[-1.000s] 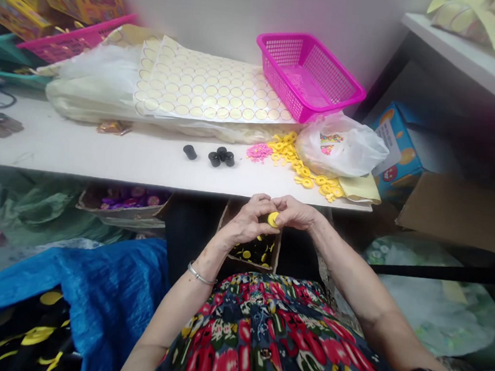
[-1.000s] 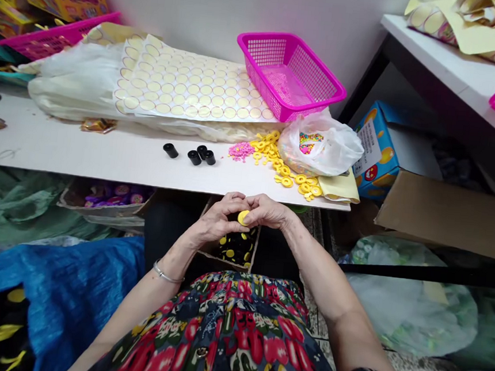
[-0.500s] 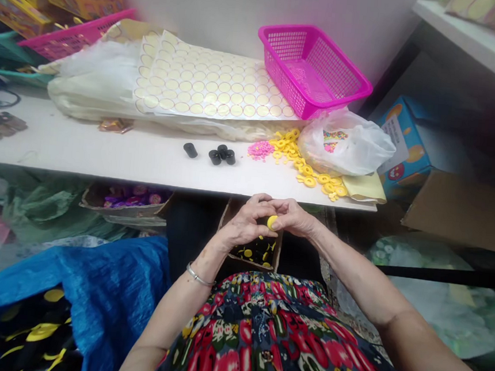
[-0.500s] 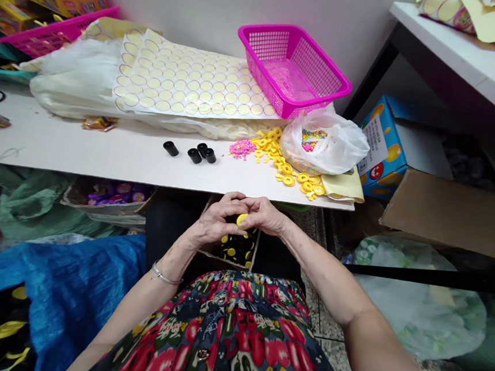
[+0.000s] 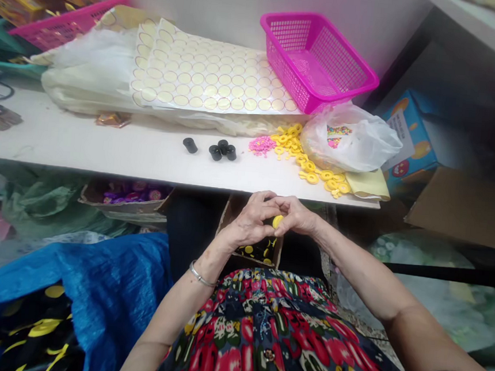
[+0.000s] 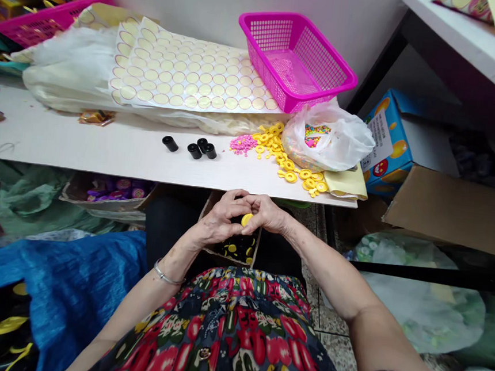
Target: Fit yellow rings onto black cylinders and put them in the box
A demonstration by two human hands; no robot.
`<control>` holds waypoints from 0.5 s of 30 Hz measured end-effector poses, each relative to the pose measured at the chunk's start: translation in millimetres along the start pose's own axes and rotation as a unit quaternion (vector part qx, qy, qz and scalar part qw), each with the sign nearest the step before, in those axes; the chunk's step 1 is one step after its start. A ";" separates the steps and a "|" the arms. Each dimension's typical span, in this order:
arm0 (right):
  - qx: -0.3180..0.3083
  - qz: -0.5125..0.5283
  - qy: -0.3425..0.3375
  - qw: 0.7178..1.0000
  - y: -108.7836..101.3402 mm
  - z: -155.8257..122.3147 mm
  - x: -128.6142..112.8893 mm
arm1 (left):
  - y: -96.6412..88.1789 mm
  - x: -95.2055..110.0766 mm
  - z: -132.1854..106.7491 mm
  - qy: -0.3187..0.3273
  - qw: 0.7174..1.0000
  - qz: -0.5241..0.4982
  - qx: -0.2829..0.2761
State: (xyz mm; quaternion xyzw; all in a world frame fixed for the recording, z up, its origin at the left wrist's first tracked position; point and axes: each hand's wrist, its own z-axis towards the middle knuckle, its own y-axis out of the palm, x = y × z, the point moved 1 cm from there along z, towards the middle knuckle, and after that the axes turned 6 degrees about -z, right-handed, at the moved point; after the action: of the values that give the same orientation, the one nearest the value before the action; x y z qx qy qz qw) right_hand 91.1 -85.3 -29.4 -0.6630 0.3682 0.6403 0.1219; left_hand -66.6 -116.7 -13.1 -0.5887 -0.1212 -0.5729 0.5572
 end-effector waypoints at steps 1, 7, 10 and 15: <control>0.007 0.012 -0.002 1.000 0.8 1.0 2.9 | 0.2 -2.4 -1.3 -0.004 1.000 0.002 0.003; -0.020 -0.015 0.004 1.000 6.2 4.7 8.0 | 3.6 -13.1 -8.6 -0.038 0.999 0.005 0.012; -0.029 -0.067 0.028 0.997 4.6 7.3 7.1 | 2.1 -14.1 -14.4 -0.057 0.998 -0.018 0.035; -0.085 -0.397 0.096 0.909 7.5 33.3 18.4 | -34.2 -37.2 -30.1 -0.095 0.978 -0.139 0.121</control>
State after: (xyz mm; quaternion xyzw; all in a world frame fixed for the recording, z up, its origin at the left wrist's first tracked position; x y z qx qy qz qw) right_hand 59.3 -75.6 -49.4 -0.8207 0.0285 0.5010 0.2732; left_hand -121.2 -110.2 -33.8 -0.5464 -0.3225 -0.5671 0.5252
